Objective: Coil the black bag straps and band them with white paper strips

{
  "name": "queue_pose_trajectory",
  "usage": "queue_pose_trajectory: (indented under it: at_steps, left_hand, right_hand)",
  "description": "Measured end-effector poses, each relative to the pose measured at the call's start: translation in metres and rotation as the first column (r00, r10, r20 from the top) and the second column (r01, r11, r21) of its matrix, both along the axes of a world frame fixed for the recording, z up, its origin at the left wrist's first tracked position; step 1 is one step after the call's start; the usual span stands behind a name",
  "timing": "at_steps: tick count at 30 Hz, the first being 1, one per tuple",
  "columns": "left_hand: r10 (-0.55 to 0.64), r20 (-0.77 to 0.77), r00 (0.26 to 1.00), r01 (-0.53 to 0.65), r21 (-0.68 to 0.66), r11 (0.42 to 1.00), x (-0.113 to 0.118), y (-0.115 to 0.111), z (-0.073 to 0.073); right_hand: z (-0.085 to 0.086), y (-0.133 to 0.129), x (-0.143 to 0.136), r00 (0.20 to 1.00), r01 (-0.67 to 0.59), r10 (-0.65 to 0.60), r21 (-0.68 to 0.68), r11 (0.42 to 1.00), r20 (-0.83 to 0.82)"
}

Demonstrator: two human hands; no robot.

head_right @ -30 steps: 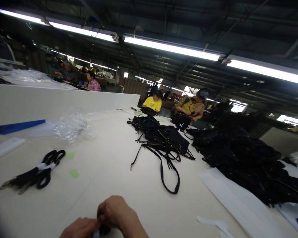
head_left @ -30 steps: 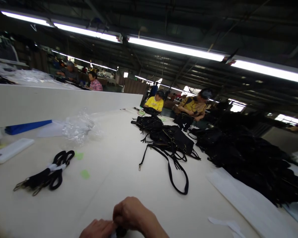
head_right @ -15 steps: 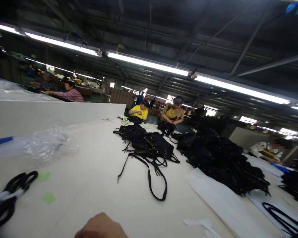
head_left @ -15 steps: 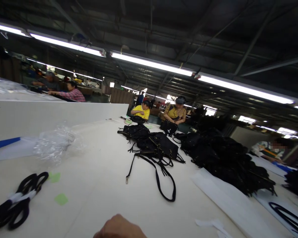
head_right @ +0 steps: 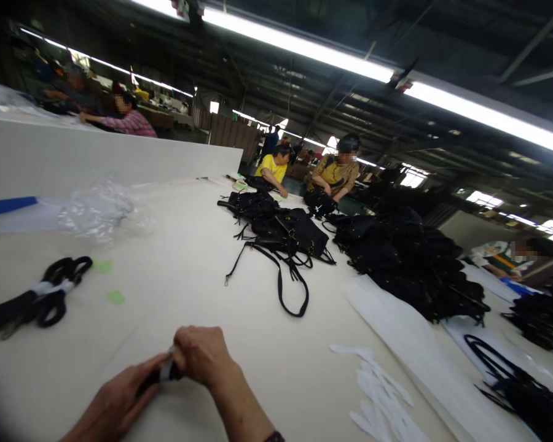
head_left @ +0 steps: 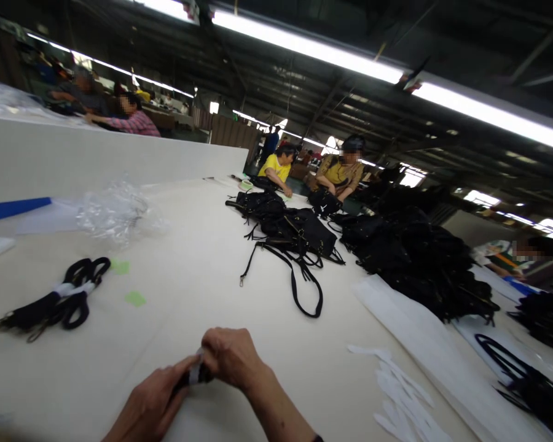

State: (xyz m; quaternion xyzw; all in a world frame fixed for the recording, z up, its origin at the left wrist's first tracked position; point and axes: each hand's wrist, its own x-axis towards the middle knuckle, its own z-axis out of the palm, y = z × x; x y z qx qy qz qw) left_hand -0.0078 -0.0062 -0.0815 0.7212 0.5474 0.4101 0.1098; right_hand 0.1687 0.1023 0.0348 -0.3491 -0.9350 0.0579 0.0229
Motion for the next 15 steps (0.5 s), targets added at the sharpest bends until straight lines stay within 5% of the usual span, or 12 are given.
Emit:
queue_pose_trajectory:
  at_steps: [4, 10, 15]
  left_hand:
    - [0.057, 0.061, 0.997, -0.037, -0.289, 0.957, -0.004, -0.003, 0.012]
    - [0.052, 0.094, 0.994, -0.001, -0.476, 0.880, -0.016, 0.013, 0.032]
    - [0.199, 0.446, 0.872, 0.127, -0.600, 0.790, -0.034, 0.027, 0.041]
  right_hand:
    - [0.002, 0.000, 0.001, 0.994, -0.089, 0.090, 0.023, 0.996, -0.061]
    - [0.012, -0.007, 0.005, 0.927, -0.326, 0.356, 0.213, 0.921, -0.119]
    - [0.000, -0.035, 0.014, 0.907, -0.285, 0.362, 0.321, 0.903, -0.214]
